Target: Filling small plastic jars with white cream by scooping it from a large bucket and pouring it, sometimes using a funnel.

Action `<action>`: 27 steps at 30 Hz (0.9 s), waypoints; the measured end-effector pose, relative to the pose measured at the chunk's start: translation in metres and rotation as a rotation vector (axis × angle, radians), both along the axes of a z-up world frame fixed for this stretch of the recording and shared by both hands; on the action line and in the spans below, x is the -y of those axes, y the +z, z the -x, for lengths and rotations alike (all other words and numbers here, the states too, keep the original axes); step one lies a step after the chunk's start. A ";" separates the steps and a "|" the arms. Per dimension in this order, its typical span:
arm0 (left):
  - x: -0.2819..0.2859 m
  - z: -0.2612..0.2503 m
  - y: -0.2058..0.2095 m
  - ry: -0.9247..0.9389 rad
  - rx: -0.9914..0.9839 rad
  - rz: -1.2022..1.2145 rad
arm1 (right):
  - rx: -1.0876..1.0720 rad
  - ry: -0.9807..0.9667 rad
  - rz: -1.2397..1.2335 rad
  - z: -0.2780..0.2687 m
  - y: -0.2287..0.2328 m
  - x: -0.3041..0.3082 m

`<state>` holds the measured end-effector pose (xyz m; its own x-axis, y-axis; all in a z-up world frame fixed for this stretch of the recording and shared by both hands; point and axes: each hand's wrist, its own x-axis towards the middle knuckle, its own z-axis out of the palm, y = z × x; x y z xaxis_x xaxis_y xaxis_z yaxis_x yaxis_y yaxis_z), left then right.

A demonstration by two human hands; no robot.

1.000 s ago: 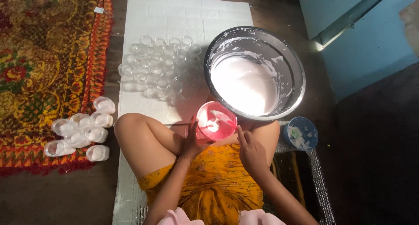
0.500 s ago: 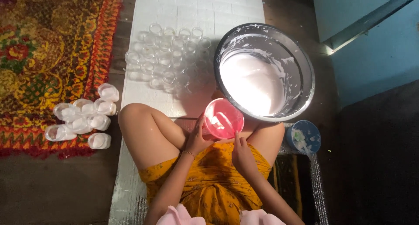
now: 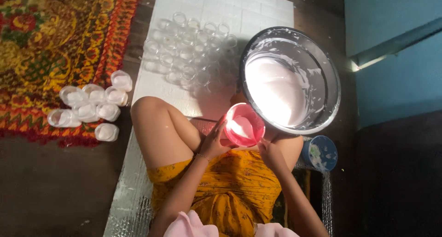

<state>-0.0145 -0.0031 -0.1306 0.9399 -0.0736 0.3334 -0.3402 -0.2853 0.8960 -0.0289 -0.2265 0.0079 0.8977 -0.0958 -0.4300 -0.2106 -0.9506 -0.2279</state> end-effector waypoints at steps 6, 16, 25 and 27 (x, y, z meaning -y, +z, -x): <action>-0.001 0.002 -0.002 -0.010 0.017 0.013 | -0.062 0.029 0.149 -0.042 -0.011 0.008; -0.009 0.005 0.013 -0.024 -0.012 0.031 | 0.479 0.589 0.606 -0.018 -0.062 0.016; 0.008 -0.009 -0.028 0.005 0.106 0.044 | 0.175 0.361 0.441 -0.001 0.036 -0.029; 0.003 -0.003 -0.016 -0.016 0.059 0.030 | 0.267 0.388 0.508 -0.013 -0.004 -0.016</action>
